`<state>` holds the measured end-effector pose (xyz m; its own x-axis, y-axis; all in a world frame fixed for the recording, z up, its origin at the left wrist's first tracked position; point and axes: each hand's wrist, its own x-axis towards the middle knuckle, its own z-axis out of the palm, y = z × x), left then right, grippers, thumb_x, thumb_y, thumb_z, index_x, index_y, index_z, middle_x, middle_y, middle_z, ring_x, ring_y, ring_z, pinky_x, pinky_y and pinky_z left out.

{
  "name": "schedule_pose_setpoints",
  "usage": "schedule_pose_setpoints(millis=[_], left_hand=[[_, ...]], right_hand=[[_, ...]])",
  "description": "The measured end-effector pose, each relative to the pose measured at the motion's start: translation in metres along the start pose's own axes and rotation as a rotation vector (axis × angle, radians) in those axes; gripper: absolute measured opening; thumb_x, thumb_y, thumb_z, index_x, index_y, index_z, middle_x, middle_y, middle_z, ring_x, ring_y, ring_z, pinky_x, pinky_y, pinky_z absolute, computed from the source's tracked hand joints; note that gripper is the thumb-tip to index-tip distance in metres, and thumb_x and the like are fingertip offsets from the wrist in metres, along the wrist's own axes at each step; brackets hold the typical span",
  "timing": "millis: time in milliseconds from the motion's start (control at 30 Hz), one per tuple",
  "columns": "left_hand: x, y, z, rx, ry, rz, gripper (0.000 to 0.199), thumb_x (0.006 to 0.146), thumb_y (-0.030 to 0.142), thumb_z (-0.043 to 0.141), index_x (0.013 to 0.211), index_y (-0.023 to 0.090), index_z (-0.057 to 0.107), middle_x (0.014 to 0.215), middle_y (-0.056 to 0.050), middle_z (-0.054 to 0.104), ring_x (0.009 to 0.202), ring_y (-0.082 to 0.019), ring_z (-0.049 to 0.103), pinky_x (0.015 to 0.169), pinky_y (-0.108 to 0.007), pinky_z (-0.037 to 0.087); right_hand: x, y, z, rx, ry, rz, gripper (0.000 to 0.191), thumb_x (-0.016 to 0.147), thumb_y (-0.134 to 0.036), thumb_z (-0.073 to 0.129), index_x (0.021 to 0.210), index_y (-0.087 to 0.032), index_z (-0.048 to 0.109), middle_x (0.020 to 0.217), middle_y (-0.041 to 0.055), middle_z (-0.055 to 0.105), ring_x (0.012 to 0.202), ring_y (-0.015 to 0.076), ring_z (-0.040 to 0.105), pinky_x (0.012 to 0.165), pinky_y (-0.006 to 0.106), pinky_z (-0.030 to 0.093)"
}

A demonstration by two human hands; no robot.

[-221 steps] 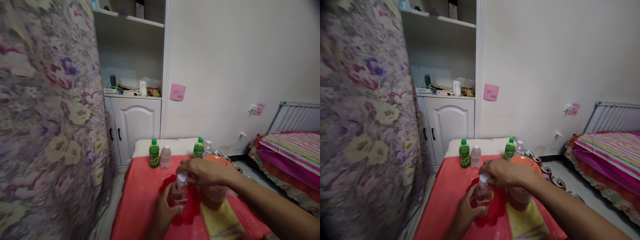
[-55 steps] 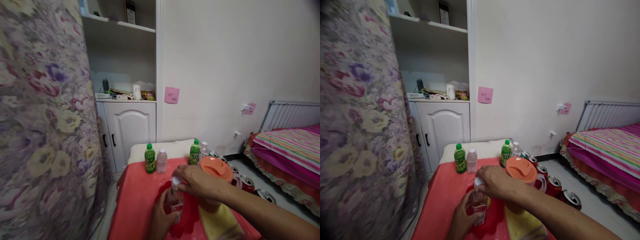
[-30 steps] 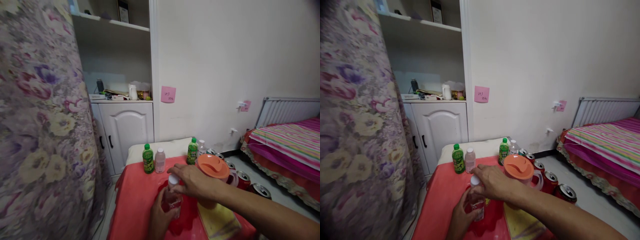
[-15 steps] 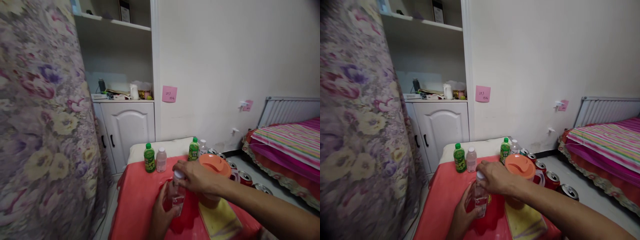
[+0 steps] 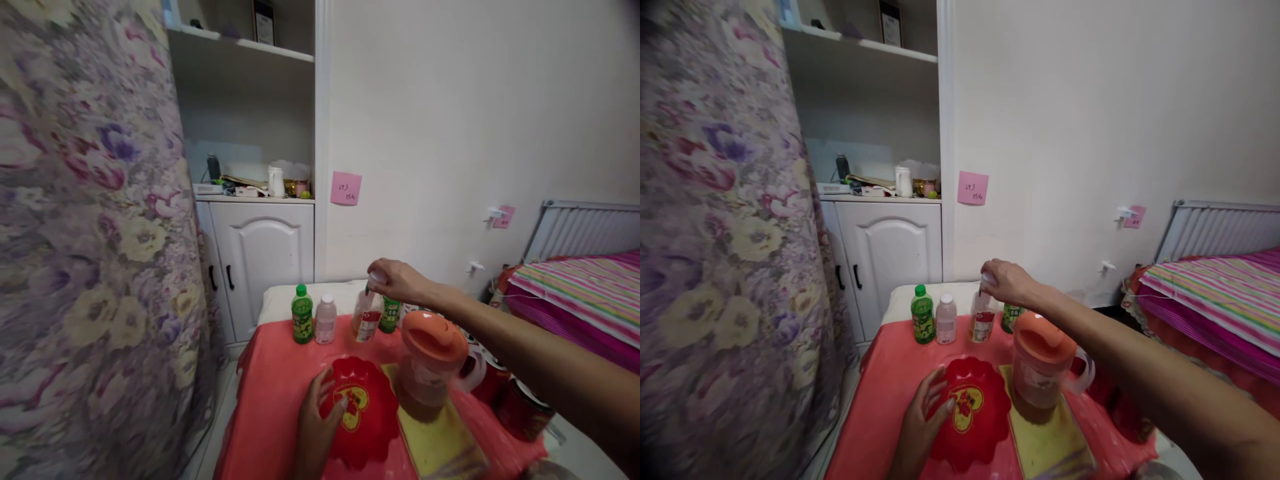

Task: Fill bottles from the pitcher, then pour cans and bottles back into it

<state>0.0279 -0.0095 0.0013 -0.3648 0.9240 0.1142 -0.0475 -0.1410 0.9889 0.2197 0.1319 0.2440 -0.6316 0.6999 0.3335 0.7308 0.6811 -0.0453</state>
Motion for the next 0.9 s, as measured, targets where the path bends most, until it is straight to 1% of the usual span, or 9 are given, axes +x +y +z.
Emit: schedule_pose_setpoints(millis=[100, 200, 367, 533, 733, 900], left_hand=[[-0.002, 0.000, -0.001, 0.020, -0.014, -0.001, 0.051, 0.064, 0.025, 0.072, 0.113, 0.015, 0.060, 0.120, -0.017, 0.068, 0.104, -0.029, 0.067, 0.091, -0.042, 0.055], [-0.003, 0.001, -0.001, 0.039, -0.035, -0.023, 0.048, 0.065, 0.025, 0.070, 0.111, 0.015, 0.060, 0.119, -0.017, 0.068, 0.100, -0.028, 0.067, 0.089, -0.042, 0.056], [-0.003, 0.003, -0.003, 0.049, -0.078, -0.059, 0.048, 0.065, 0.021, 0.069, 0.111, 0.014, 0.059, 0.115, -0.017, 0.068, 0.092, -0.026, 0.068, 0.088, -0.042, 0.055], [-0.002, 0.004, -0.006, 0.060, -0.100, -0.067, 0.046, 0.067, 0.020, 0.068, 0.112, 0.014, 0.059, 0.110, -0.015, 0.068, 0.089, -0.025, 0.068, 0.086, -0.042, 0.055], [-0.003, 0.003, -0.009, 0.082, -0.101, -0.067, 0.044, 0.069, 0.022, 0.068, 0.111, 0.014, 0.059, 0.105, -0.014, 0.068, 0.086, -0.023, 0.067, 0.085, -0.040, 0.055], [-0.003, 0.003, -0.009, 0.093, -0.118, -0.064, 0.042, 0.069, 0.021, 0.067, 0.110, 0.014, 0.059, 0.101, -0.012, 0.068, 0.086, -0.023, 0.067, 0.084, -0.039, 0.055]], right_hand=[[0.019, 0.012, 0.013, -0.044, -0.055, 0.016, 0.028, 0.084, -0.025, 0.058, 0.110, -0.015, 0.063, 0.109, 0.0117, 0.069, 0.095, 0.0218, 0.064, 0.079, 0.029, 0.045], [0.035, 0.025, 0.032, -0.088, -0.115, 0.041, 0.027, 0.084, -0.024, 0.061, 0.109, -0.013, 0.063, 0.106, 0.0116, 0.069, 0.094, 0.0218, 0.064, 0.080, 0.031, 0.047], [0.052, 0.049, 0.065, -0.147, -0.201, 0.091, 0.027, 0.092, -0.036, 0.059, 0.109, -0.016, 0.062, 0.106, 0.0061, 0.067, 0.093, 0.0194, 0.065, 0.083, 0.040, 0.053], [0.065, 0.070, 0.092, -0.176, -0.267, 0.112, 0.028, 0.093, -0.037, 0.058, 0.113, -0.016, 0.061, 0.110, 0.0064, 0.066, 0.095, 0.0196, 0.065, 0.083, 0.041, 0.055], [0.074, 0.085, 0.116, -0.188, -0.323, 0.098, 0.029, 0.093, -0.036, 0.059, 0.113, -0.016, 0.061, 0.113, 0.0069, 0.066, 0.098, 0.0205, 0.064, 0.086, 0.042, 0.054], [0.081, 0.089, 0.123, -0.201, -0.358, 0.140, 0.028, 0.093, -0.036, 0.059, 0.113, -0.016, 0.062, 0.114, 0.0070, 0.065, 0.098, 0.0202, 0.065, 0.085, 0.042, 0.055]])
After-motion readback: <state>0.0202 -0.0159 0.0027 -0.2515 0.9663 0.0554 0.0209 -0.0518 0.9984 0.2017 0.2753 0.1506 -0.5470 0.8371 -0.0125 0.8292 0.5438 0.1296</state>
